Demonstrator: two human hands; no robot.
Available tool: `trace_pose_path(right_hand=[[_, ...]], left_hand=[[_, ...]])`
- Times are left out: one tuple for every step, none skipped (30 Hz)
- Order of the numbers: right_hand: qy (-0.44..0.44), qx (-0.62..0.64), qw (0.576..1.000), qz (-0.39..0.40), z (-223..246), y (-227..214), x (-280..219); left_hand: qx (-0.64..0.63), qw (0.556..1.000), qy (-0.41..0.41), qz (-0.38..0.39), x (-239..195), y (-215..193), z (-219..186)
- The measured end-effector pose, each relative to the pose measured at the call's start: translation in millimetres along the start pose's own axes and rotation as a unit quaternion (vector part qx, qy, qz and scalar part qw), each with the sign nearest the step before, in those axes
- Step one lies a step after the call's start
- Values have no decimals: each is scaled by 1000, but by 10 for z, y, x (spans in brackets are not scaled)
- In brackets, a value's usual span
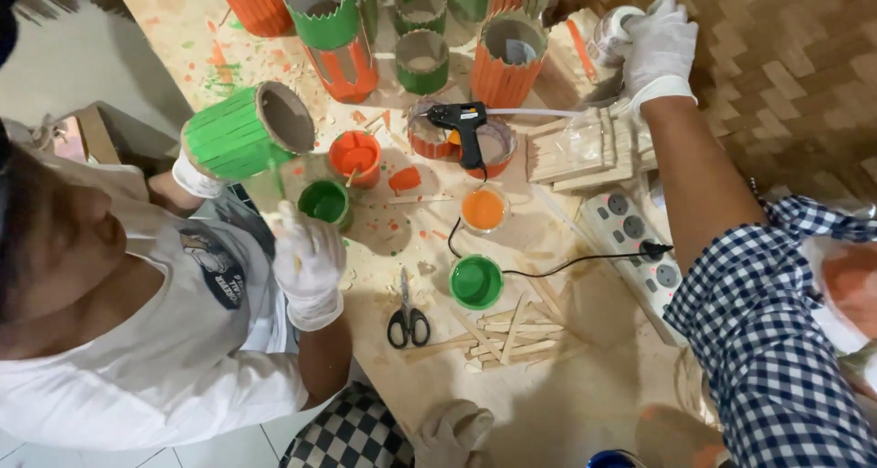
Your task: Assembling decorative craft items using wooden sticks, a glue gun, and various materials on a workshop table.
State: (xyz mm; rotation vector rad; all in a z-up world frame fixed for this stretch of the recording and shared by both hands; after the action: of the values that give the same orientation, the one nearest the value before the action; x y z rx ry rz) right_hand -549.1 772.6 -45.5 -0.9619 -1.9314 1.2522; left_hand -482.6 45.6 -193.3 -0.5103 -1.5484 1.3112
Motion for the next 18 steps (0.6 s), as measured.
trace_pose_path(right_hand=[[-19, 48, 998, -28, -49, 61, 58], [-38, 95, 993, -57, -110, 112, 111], [-34, 93, 993, -56, -32, -195, -82], [57, 390, 915, -85, -62, -498, -286], [142, 647, 742, -105, -62, -757, -507], [144, 645, 743, -108, -76, -835, -577], [159, 703, 686, -96, -89, -899, -637], [173, 757, 625, -84, -102, -972, -706], [173, 756, 624, -91, -174, -894, -672], [163, 802, 564, -111, -248, -817, -638], [152, 842, 501, -130, -333, -730, -609], [152, 841, 500, -138, -398, -814, -683], [140, 831, 522, -132, -450, -910, -749], [128, 820, 543, -127, -497, -1003, -815], [129, 820, 543, -131, -568, -1000, -837], [116, 769, 612, -141, -636, -1024, -855], [103, 714, 676, -149, -683, -1053, -873], [103, 714, 675, -154, -731, -1152, -956]], left_hand=[[-48, 996, -66, -42, 96, -63, 38], [-96, 983, -131, -83, 183, -131, 72], [-99, 983, -128, -83, 78, -32, 53], [-82, 984, -148, -61, -31, 71, 45], [-66, 983, -169, -40, -145, 169, 32], [-69, 983, -166, -41, -200, 127, 89], [-108, 988, -82, 73, -214, 182, 95], [-143, 972, 4, 186, -264, 218, 90], [-144, 973, 9, 180, -146, 124, 131], [-193, 940, 4, 280, -62, 103, 156], [-239, 895, 0, 377, 3, 64, 165], [-240, 896, 6, 373, 70, 39, 181], [-234, 864, 1, 445, 88, 63, 182], [-226, 827, -3, 515, 101, 83, 186], [-225, 829, 1, 512, 161, 23, 196], [-278, 861, 13, 426, 278, -85, 202], [-327, 883, 25, 336, 383, -205, 231], [-326, 884, 28, 333, 384, -190, 229]])
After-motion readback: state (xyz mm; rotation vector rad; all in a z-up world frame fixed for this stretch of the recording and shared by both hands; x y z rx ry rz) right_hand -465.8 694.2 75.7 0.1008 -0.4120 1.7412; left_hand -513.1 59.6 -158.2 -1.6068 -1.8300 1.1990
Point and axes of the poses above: each hand's wrist, its own x-axis towards the middle knuckle, its own y-axis out of the palm, z = x × y, the point moved 4 cm from there along x, towards the middle knuckle, and after that the axes turned 5 degrees about z, right-handed, at the moved point
